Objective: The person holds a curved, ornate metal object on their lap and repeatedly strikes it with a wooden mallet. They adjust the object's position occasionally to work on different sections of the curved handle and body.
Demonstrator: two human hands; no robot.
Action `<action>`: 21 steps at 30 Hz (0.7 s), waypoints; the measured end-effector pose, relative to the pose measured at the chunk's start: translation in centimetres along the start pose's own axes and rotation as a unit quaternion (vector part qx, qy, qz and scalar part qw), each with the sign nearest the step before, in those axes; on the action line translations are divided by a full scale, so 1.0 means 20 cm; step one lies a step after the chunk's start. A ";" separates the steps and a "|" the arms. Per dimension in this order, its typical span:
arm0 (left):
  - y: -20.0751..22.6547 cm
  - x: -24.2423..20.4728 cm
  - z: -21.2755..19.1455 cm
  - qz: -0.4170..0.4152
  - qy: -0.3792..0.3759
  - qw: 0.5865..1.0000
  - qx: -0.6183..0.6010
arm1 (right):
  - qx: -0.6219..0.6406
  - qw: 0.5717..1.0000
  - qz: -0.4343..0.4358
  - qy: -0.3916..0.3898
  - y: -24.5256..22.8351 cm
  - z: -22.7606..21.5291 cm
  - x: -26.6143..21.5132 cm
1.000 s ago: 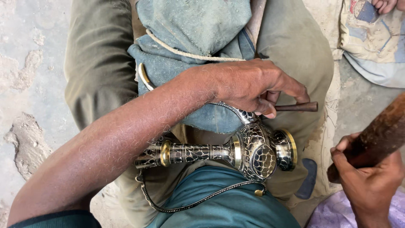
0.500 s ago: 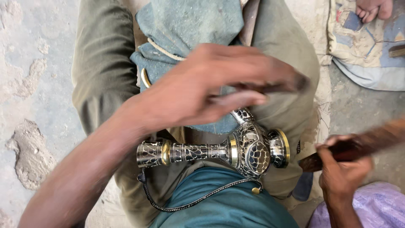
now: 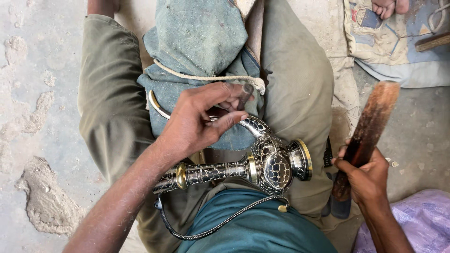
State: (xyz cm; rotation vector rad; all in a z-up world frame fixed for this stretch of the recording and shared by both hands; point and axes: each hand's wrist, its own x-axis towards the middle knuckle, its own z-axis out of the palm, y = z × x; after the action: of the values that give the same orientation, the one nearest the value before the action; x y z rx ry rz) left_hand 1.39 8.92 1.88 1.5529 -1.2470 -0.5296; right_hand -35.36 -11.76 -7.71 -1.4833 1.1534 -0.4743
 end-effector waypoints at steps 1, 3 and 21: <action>0.00 0.00 0.01 0.003 0.001 1.000 0.010 | -0.002 1.000 0.009 0.005 -0.01 -0.01 0.00; 0.01 -0.01 0.01 0.001 0.006 1.000 -0.008 | -0.022 0.999 0.023 0.006 0.01 -0.03 0.01; 0.26 -1.21 0.14 -0.241 0.382 0.884 -0.120 | -0.431 0.884 0.091 -0.159 0.89 0.08 0.10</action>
State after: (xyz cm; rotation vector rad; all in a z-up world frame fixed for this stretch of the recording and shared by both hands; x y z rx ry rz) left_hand -11.95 29.73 -0.61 1.6151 -0.1790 -0.3008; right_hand -40.15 -10.44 -24.99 -2.0690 1.2788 0.4848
